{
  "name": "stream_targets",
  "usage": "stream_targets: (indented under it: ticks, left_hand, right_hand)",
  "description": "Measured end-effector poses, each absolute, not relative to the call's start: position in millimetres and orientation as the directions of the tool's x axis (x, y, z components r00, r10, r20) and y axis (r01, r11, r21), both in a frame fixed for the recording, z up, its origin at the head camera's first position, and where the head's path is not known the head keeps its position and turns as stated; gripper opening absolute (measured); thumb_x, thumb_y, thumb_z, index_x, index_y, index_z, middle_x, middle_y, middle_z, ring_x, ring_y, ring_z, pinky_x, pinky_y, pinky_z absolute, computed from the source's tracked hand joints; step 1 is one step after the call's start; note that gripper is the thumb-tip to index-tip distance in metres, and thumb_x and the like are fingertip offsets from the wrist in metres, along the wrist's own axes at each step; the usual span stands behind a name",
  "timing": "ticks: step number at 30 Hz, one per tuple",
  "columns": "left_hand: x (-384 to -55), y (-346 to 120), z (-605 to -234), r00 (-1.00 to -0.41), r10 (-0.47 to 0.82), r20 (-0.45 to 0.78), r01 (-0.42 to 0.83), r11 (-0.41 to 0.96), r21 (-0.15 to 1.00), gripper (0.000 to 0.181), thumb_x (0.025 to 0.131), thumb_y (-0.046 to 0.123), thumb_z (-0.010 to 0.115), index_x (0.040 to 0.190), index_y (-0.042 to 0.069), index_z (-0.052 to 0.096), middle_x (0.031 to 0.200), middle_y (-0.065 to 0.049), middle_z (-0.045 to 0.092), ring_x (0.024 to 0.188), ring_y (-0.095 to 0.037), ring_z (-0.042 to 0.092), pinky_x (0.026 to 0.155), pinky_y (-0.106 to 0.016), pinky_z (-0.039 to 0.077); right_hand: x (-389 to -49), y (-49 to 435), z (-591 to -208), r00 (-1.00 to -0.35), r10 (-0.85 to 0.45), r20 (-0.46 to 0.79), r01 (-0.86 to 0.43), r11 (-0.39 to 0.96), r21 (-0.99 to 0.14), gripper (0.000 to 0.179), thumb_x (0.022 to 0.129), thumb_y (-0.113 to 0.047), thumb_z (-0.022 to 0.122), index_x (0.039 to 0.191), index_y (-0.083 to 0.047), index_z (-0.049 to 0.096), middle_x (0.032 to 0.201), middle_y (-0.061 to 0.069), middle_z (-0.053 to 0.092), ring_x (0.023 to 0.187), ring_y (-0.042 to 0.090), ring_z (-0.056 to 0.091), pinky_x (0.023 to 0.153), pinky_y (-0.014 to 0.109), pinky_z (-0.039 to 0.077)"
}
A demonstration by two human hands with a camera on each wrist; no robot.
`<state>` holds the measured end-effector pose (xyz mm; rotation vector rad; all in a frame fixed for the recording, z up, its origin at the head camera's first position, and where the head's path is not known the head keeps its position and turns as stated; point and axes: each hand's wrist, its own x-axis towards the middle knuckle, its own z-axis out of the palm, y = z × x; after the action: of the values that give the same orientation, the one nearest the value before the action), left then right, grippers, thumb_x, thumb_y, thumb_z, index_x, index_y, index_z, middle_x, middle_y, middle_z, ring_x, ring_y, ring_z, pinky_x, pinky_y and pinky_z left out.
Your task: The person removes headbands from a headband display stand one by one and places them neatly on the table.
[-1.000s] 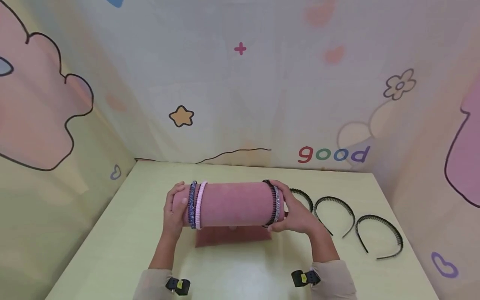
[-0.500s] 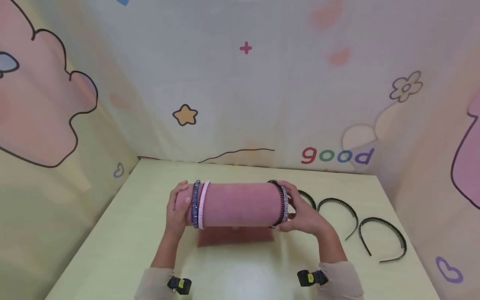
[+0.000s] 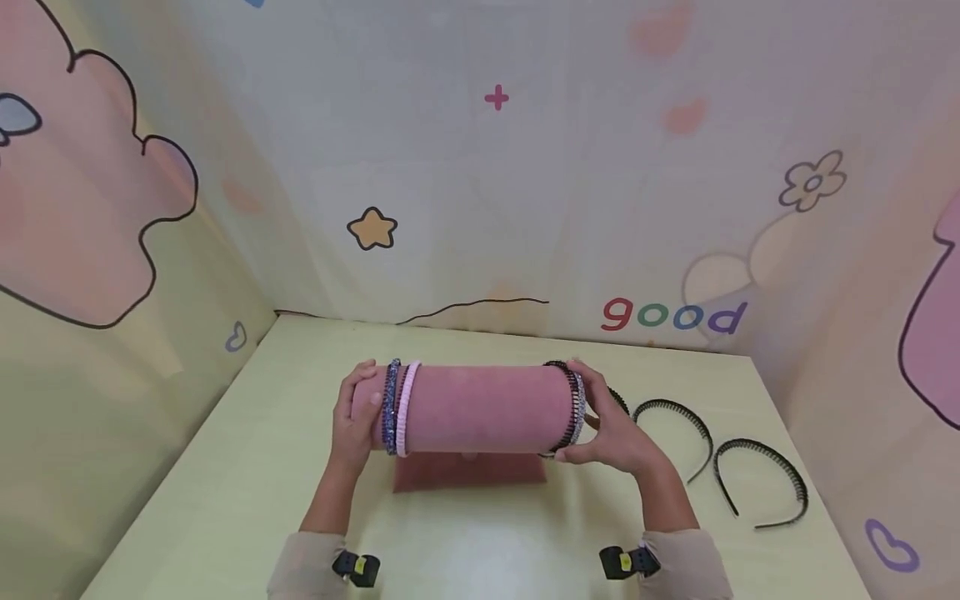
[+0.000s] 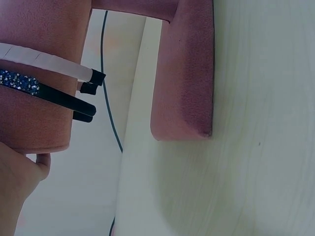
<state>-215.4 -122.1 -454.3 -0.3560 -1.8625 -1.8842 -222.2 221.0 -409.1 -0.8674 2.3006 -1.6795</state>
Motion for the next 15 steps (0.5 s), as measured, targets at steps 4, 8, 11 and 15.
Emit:
stream_targets:
  ticks: [4, 8, 11, 15]
  left_hand:
    - [-216.8, -122.6, -452.2, -0.856, -0.139, 0.498, 0.499, 0.03, 0.866, 0.031, 0.084, 0.007, 0.045, 0.113, -0.003, 0.039, 0.131, -0.018, 0.03, 0.12, -0.024, 0.028, 0.093, -0.046, 0.022]
    - [-214.3, -121.1, -450.3, -0.855, -0.133, 0.502, 0.502, 0.03, 0.864, 0.031, 0.084, 0.007, 0.045, 0.113, -0.003, 0.039, 0.131, -0.018, 0.03, 0.12, -0.025, 0.027, 0.094, -0.047, 0.021]
    - [-214.8, -121.9, -453.0, -0.861, -0.133, 0.49, 0.49, 0.036, 0.871, 0.03, 0.085, 0.006, 0.044, 0.114, -0.001, 0.039, 0.132, -0.011, 0.031, 0.121, -0.022, 0.027, 0.094, -0.045, 0.022]
    - [-215.7, -123.6, -457.5, -0.87, -0.135, 0.475, 0.473, 0.045, 0.88, 0.03, 0.086, 0.006, 0.044, 0.115, 0.001, 0.04, 0.132, -0.005, 0.032, 0.121, -0.019, 0.027, 0.095, -0.043, 0.022]
  right_hand:
    - [-221.1, 218.8, -406.7, -0.834, -0.52, 0.186, -0.347, 0.232, -0.909, 0.105, 0.059, 0.001, 0.076, 0.136, -0.016, 0.006, 0.131, 0.012, 0.026, 0.116, 0.025, 0.03, 0.086, 0.057, 0.026]
    - [-218.6, 218.9, -404.4, -0.843, -0.511, 0.168, -0.336, 0.256, -0.907, 0.105, 0.058, -0.001, 0.077, 0.135, -0.014, 0.007, 0.13, 0.012, 0.028, 0.116, 0.029, 0.03, 0.087, 0.056, 0.026]
    - [-217.6, 218.0, -401.4, -0.836, -0.519, 0.179, -0.356, 0.265, -0.896, 0.105, 0.059, -0.002, 0.077, 0.135, -0.013, 0.006, 0.131, 0.013, 0.026, 0.116, 0.03, 0.029, 0.087, 0.056, 0.026]
    - [-217.8, 217.1, -399.7, -0.821, -0.536, 0.195, -0.4, 0.299, -0.866, 0.105, 0.059, -0.002, 0.076, 0.136, -0.014, 0.005, 0.138, 0.011, 0.013, 0.121, 0.031, 0.021, 0.088, 0.057, 0.023]
